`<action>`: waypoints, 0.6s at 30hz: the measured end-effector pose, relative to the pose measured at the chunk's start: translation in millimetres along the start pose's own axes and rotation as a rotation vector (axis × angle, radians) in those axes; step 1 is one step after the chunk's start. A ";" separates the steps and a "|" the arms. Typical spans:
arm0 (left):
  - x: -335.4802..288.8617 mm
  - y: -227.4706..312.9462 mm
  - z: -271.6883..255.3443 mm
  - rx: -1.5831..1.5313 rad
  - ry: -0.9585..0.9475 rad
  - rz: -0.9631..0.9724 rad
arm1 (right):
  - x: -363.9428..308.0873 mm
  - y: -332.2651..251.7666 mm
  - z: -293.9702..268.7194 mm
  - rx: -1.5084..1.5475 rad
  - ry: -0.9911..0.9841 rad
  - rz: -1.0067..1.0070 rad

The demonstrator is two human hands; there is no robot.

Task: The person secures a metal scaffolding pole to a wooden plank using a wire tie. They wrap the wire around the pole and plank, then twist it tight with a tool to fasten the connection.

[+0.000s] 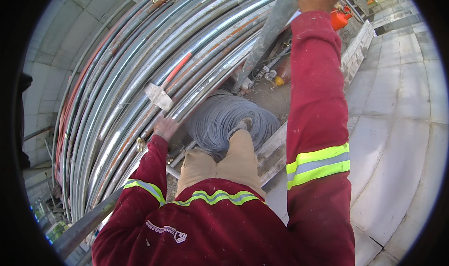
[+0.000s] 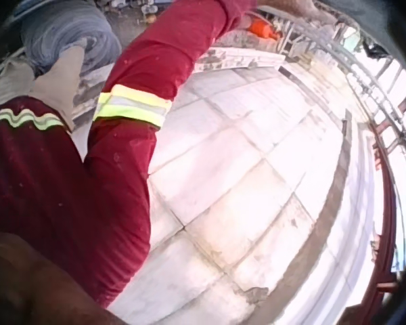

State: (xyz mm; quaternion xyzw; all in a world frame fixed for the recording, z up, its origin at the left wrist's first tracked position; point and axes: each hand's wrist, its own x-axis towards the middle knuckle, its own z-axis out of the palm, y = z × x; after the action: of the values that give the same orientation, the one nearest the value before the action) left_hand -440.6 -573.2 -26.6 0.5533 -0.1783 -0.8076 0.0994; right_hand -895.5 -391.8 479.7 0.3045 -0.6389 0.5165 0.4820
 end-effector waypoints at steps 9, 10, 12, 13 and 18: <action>116.5 118.0 -8.9 -0.375 0.022 0.083 | 7.0 -22.0 14.3 0.154 0.050 0.230; 107.1 100.9 3.1 -0.390 -0.016 0.107 | 0.0 -12.4 6.0 0.151 -0.024 0.278; 72.7 111.6 10.5 -0.267 -0.040 0.242 | -6.9 -0.4 5.1 0.069 -0.046 0.189; 49.8 110.7 18.2 -0.244 -0.030 0.193 | -12.1 5.8 0.6 0.147 -0.061 0.192; -90.6 107.3 8.7 -0.118 -0.045 0.273 | -45.8 42.5 -72.9 0.009 -0.492 0.338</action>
State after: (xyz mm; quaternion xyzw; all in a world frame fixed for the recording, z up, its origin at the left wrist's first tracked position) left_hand -419.3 -637.6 96.6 0.4988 -0.2065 -0.8078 0.2366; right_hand -895.2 -315.4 421.6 0.3118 -0.7757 0.5033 0.2184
